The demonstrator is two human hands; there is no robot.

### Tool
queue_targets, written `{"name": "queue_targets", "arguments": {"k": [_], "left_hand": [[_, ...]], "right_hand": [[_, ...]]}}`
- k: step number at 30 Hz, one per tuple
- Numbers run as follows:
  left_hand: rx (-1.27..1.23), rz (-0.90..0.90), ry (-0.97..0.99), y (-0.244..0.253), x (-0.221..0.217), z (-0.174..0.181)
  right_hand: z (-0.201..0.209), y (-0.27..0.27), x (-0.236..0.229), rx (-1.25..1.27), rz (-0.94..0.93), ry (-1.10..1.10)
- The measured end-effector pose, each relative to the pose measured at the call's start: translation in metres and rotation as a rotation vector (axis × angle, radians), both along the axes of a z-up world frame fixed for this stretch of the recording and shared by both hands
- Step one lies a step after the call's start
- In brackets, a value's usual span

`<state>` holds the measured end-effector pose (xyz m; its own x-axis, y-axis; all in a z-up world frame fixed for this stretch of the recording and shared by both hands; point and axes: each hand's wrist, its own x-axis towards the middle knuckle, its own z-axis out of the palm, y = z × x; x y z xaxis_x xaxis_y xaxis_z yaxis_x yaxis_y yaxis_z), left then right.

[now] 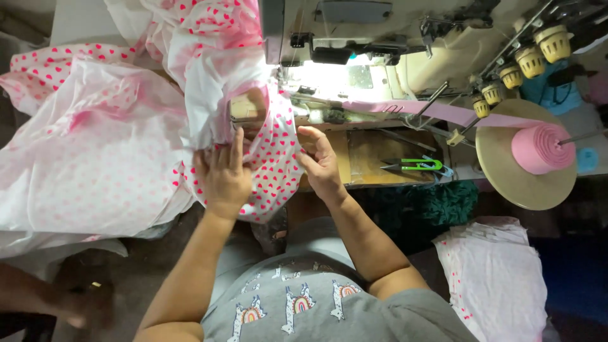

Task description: The person is manually inspecting and unfolding small pink and white polka-dotted garments on a workbench next to a sewing machine.

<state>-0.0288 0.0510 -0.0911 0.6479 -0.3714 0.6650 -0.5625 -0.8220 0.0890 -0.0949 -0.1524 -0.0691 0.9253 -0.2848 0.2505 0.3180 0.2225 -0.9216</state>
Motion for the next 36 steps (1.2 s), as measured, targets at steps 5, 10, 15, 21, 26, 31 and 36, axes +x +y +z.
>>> {"name": "queue_targets", "arguments": {"k": [5, 10, 15, 21, 26, 31, 36], "left_hand": [[-0.146, -0.168, 0.037, 0.021, 0.023, 0.008], [-0.148, -0.17, 0.129, 0.02, 0.053, 0.047], [-0.054, -0.117, 0.046, 0.012, 0.119, 0.057], [-0.019, -0.069, 0.149, 0.01, 0.212, 0.034], [-0.536, -0.044, 1.001, -0.042, 0.255, 0.05], [-0.502, -0.04, 0.746, 0.018, 0.247, 0.034], [-1.173, -0.263, 0.95, 0.072, 0.186, 0.151]], "right_hand": [[0.032, 0.003, 0.004, -0.092, -0.083, -0.022], [-0.003, -0.013, 0.032, -0.149, -0.121, -0.039], [-0.003, -0.015, 0.06, -0.443, -0.353, -0.087], [0.027, -0.018, 0.051, -0.806, -0.364, 0.054], [0.019, -0.018, 0.038, -0.741, -0.105, -0.127], [0.063, 0.001, 0.016, -0.774, -0.064, -0.333], [0.099, 0.014, 0.035, -0.931, -0.129, -0.44]]}}
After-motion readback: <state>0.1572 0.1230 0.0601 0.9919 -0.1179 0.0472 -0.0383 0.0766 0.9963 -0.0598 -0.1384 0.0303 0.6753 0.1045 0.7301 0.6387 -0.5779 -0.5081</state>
